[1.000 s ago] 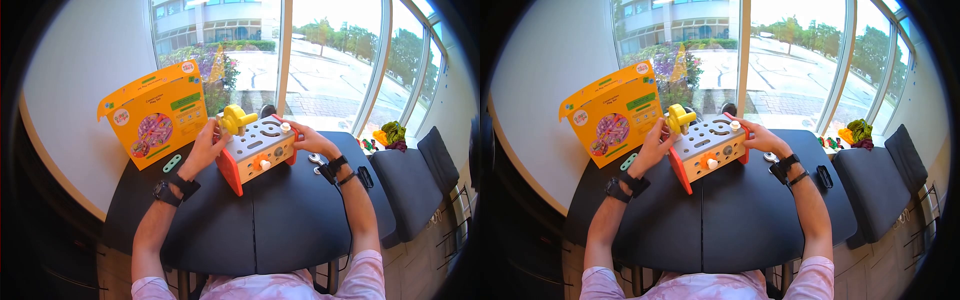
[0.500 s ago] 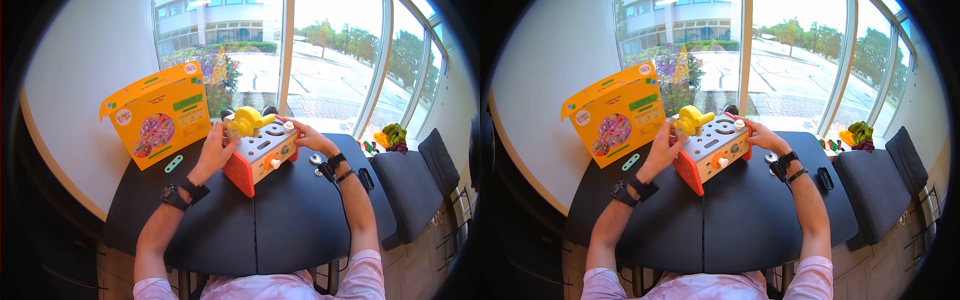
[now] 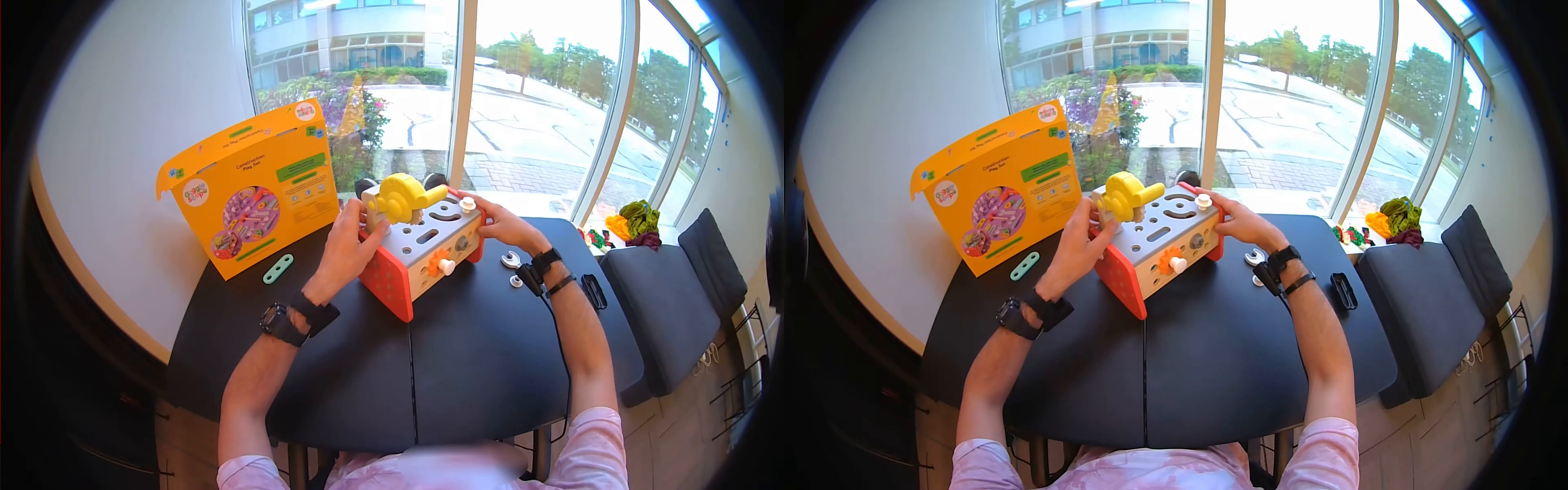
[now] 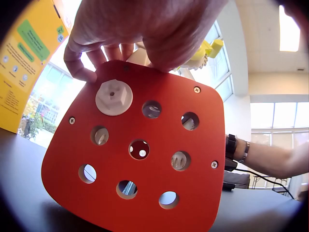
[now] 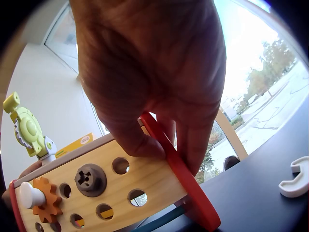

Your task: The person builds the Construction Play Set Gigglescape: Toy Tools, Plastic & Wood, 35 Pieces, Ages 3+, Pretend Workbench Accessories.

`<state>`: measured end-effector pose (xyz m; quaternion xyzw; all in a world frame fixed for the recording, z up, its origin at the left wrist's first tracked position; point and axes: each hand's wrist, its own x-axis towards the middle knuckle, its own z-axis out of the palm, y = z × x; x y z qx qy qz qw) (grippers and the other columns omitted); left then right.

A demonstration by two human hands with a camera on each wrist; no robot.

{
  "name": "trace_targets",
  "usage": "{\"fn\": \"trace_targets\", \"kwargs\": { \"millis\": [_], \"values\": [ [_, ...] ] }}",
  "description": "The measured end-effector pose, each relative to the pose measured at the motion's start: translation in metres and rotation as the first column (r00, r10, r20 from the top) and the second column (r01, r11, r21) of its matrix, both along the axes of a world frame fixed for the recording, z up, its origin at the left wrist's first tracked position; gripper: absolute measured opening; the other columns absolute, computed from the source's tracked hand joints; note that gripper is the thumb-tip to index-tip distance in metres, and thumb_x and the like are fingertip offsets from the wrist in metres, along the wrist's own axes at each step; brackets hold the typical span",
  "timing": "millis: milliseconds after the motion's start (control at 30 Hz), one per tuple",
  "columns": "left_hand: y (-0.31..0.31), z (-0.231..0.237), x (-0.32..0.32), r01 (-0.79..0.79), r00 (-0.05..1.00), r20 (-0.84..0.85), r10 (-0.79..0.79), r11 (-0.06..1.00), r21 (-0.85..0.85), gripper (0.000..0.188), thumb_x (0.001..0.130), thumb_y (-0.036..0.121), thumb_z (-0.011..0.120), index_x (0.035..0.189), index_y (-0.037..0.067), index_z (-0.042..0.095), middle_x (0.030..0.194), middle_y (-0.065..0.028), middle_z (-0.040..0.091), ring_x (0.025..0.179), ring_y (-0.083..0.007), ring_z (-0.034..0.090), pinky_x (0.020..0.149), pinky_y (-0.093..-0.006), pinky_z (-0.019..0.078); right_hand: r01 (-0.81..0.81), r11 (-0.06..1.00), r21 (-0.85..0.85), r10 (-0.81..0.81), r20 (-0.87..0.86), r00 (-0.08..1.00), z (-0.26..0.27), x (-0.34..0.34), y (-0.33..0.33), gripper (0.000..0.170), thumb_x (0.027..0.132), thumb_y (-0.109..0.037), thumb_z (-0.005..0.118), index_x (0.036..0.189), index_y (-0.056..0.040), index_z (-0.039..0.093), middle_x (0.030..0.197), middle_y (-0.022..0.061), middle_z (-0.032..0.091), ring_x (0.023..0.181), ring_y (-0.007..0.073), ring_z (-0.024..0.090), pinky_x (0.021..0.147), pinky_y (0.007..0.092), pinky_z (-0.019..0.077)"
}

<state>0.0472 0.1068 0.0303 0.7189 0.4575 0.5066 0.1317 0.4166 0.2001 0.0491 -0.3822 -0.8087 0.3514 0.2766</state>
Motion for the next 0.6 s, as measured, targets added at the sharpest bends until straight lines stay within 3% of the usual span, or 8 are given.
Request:
{"fn": "trace_targets", "kwargs": {
  "millis": [267, 367, 467, 600],
  "values": [
    [0.0, 0.0, 0.0, -0.012, 1.0, -0.018, 0.013, 1.0, 0.019, 0.037, 0.107, 0.031, 0.077, 0.12, 0.003, 0.055, 0.111, -0.0206, 0.068, 0.107, -0.0366, 0.069, 0.09, -0.0478, 0.0569, -0.012, 1.0, 0.018, 0.012, -0.01, 1.0, -0.002, 0.0, 0.0, 0.098, 0.092, 0.011, 0.064, 0.179, -0.025, 0.038, 0.159, 0.0139, 0.063, 0.148, 0.0269, 0.055, 0.129, 0.0395, 0.0407],
    [0.006, -0.006, -0.002, -0.027, 0.996, -0.081, 0.036, 0.993, 0.117, 0.035, 0.109, 0.023, 0.077, 0.121, 0.001, 0.053, 0.109, -0.0158, 0.068, 0.077, -0.0184, 0.071, 0.059, -0.0326, 0.0585, -0.024, 0.999, 0.035, 0.024, 0.012, 1.0, -0.002, 0.0, 0.003, 0.098, 0.092, 0.011, 0.064, 0.179, -0.0252, 0.037, 0.159, 0.0138, 0.063, 0.149, 0.0269, 0.055, 0.129, 0.0395, 0.0406],
    [0.005, -0.005, -0.002, -0.022, 0.996, -0.086, 0.034, 0.991, 0.128, 0.036, 0.109, 0.024, 0.077, 0.121, 0.001, 0.053, 0.108, -0.0154, 0.069, 0.077, -0.0198, 0.072, 0.06, -0.0331, 0.0584, -0.004, 1.0, 0.01, 0.004, 0.001, 1.0, -0.002, 0.0, 0.001, 0.098, 0.092, 0.011, 0.064, 0.179, -0.0251, 0.037, 0.159, 0.0139, 0.063, 0.149, 0.0274, 0.056, 0.129, 0.0397, 0.0409],
    [-0.01, 0.014, -0.005, 0.041, 0.995, -0.09, -0.039, 0.999, 0.028, 0.034, 0.108, 0.025, 0.078, 0.122, 0.0, 0.058, 0.109, -0.014, 0.071, 0.088, -0.0208, 0.074, 0.072, -0.0347, 0.0603, 0.016, 1.0, 0.021, -0.016, 0.02, 1.0, 0.0, -0.001, -0.004, 0.098, 0.093, 0.01, 0.064, 0.179, -0.0249, 0.037, 0.157, 0.0147, 0.064, 0.147, 0.0282, 0.057, 0.128, 0.0397, 0.0413]
  ]
}}
